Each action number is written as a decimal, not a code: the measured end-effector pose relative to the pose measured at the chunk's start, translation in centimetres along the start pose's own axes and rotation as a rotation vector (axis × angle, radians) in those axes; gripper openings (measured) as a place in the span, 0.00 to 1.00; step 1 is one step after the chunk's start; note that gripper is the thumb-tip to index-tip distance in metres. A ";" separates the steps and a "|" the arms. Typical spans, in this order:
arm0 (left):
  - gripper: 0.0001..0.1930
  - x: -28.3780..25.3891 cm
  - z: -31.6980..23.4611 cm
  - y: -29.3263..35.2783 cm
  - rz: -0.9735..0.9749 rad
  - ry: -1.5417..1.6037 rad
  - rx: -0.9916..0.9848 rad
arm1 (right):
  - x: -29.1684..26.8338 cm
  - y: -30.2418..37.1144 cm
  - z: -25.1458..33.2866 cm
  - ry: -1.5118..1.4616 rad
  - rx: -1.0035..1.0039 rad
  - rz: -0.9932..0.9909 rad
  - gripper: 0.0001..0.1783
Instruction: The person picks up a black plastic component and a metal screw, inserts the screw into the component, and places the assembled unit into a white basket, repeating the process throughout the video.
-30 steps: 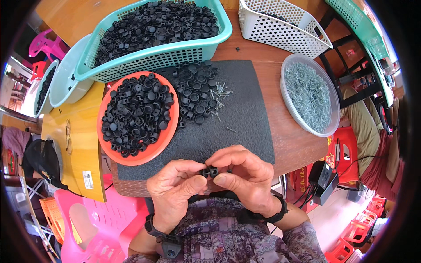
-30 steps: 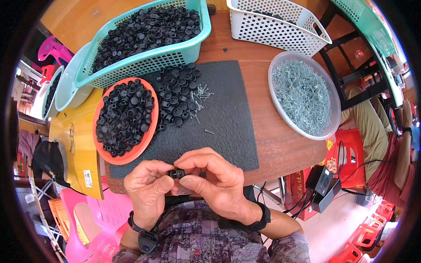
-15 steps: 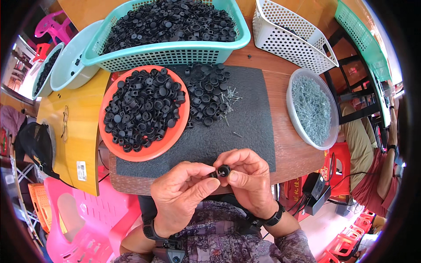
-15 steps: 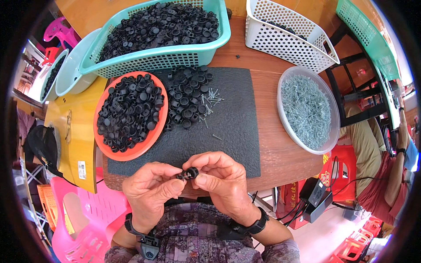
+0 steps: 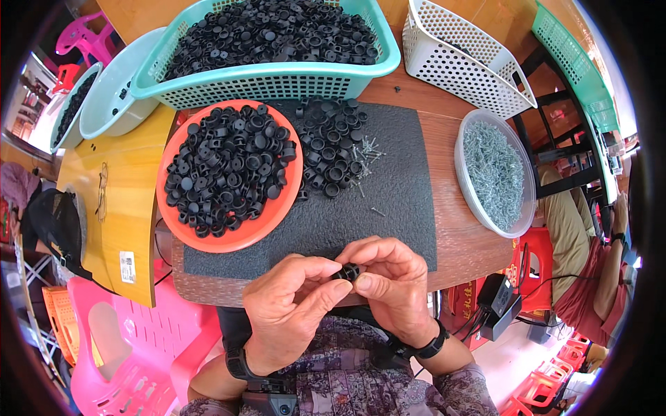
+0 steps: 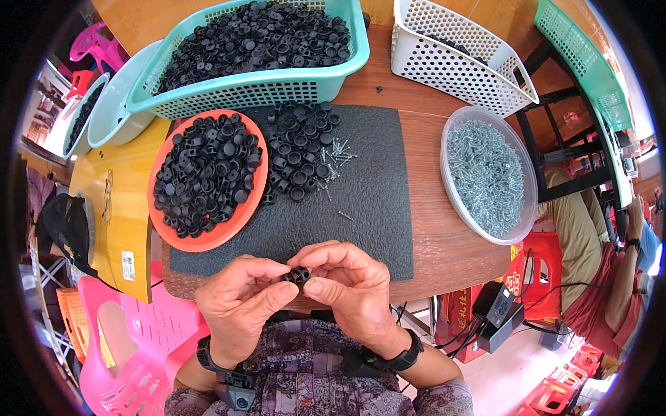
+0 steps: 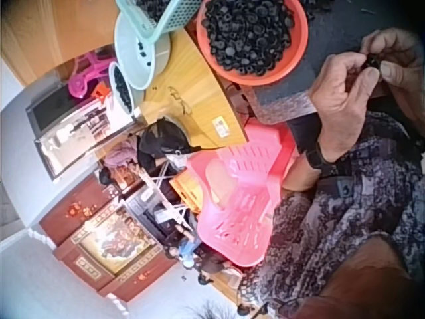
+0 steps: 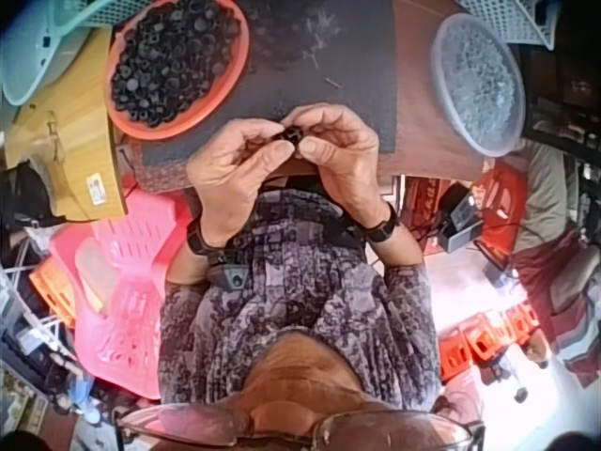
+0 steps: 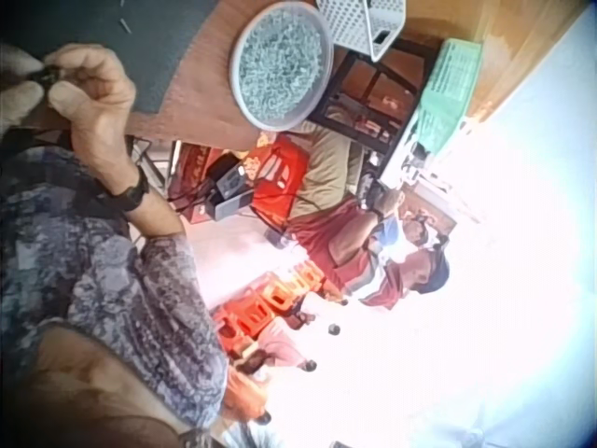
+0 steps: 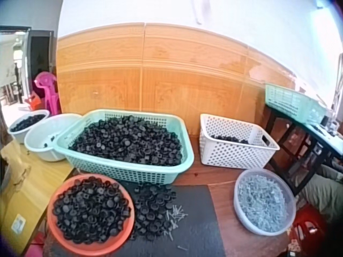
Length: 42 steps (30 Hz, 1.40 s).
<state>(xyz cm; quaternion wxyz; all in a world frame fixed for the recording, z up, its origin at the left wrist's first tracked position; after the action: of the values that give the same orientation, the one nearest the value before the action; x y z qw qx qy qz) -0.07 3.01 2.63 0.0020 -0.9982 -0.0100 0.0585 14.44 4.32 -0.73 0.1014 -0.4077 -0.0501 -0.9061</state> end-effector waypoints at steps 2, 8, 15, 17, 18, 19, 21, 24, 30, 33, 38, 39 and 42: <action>0.07 0.0 -0.1 0.0 0.004 0.008 -0.016 | -0.1 0.0 0.0 0.021 -0.007 0.002 0.13; 0.10 -0.2 0.8 -0.3 0.073 0.052 -0.068 | -0.4 0.4 0.3 0.194 -0.070 0.003 0.12; 0.14 0.2 1.1 -0.4 0.118 0.299 -0.210 | 0.0 0.5 1.0 0.475 -0.210 0.072 0.13; 0.14 0.3 0.9 -0.5 0.128 0.317 -0.240 | -0.1 0.6 1.1 0.441 -0.178 0.042 0.13; 0.15 0.4 1.0 -0.6 0.131 0.337 -0.268 | -0.2 0.7 1.1 0.407 -0.144 0.017 0.13; 0.15 0.3 1.1 -0.6 0.135 0.335 -0.269 | -0.2 0.7 1.1 0.405 -0.147 0.014 0.13; 0.13 0.2 1.3 -0.6 0.191 0.302 -0.172 | -0.2 0.7 1.0 0.344 -0.130 0.008 0.12; 0.15 0.0 1.7 -0.9 0.221 0.286 -0.214 | -0.3 0.8 0.9 0.318 -0.152 0.000 0.12; 0.19 0.6 1.5 -0.9 0.167 0.282 -0.279 | -0.7 0.9 0.6 0.246 -0.125 -0.053 0.12; 0.18 0.7 1.4 -1.0 0.170 0.296 -0.262 | -1.1 0.9 0.4 0.159 -0.054 -0.068 0.12; 0.17 0.4 1.6 -1.0 0.254 0.271 -0.187 | -1.0 0.8 0.6 0.123 -0.036 -0.086 0.11; 0.17 0.5 1.6 -1.0 0.264 0.281 -0.206 | -1.0 0.8 0.5 0.105 -0.034 -0.093 0.11; 0.18 0.6 1.5 -0.9 0.237 0.294 -0.227 | -0.9 0.9 0.5 0.078 -0.014 -0.117 0.10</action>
<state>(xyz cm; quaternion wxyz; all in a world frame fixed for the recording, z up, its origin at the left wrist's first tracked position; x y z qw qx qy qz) 0.32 3.89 1.12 -0.1156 -0.9840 0.1013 -0.0895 15.57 3.66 -1.09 0.0472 -0.3692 -0.0635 -0.9260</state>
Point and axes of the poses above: each hand's wrist, its own y-axis away from the middle knuckle, its own x-axis out of the palm, z = x × y, the point moved 3 cm from there along -y, towards the middle knuckle, and after that the axes turned 8 degrees about -y, right-handed, at the moved point
